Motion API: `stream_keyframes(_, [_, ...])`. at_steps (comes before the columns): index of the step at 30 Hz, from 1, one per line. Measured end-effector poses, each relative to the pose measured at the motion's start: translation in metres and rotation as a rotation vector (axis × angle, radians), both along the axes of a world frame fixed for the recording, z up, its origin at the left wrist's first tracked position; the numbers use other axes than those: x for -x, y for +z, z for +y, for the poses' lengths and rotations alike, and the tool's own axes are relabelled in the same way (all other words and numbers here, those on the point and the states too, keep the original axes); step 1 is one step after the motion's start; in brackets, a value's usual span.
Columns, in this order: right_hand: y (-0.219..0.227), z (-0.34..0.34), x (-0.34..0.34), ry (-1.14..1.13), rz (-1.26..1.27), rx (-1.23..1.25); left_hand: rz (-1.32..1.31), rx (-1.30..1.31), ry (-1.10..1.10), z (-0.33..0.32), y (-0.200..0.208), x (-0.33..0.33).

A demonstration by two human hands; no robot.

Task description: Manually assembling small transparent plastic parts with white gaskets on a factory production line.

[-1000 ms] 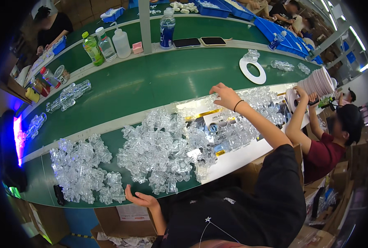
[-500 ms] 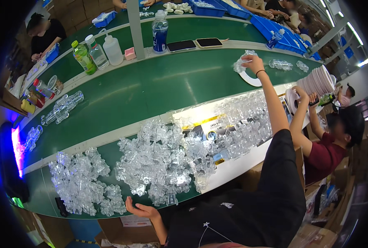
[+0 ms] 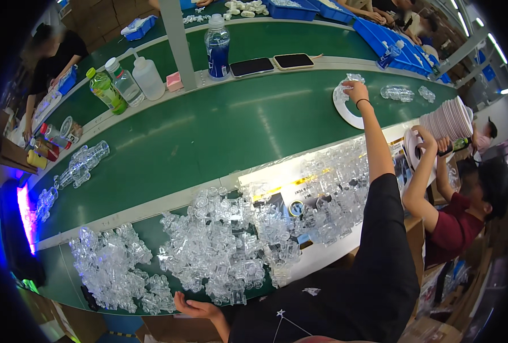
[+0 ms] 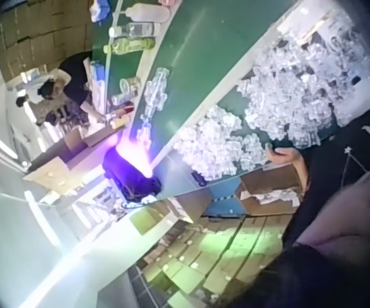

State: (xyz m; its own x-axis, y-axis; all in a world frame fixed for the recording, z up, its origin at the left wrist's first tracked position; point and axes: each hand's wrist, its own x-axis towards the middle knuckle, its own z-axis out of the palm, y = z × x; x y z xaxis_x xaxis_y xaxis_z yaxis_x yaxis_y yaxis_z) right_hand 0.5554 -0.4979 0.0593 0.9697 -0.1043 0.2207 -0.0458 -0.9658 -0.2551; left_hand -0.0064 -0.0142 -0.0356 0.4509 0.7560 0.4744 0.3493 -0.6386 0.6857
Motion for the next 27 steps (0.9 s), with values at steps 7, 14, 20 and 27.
stream_keyframes(7, [-0.005,0.001,-0.002,0.001,-0.033,-0.007,0.015,0.015,-0.016,-0.001,0.003,-0.002])
stream_keyframes(14, [-0.003,0.013,-0.003,0.033,0.001,0.080,0.043,-0.004,0.001,-0.001,0.006,-0.003])
stream_keyframes(20, [-0.001,0.012,-0.009,-0.067,0.115,0.079,0.038,-0.005,0.007,-0.001,0.005,-0.005])
stream_keyframes(27, [-0.007,0.004,-0.010,0.022,0.078,-0.018,0.024,-0.006,0.008,-0.003,0.007,-0.007])
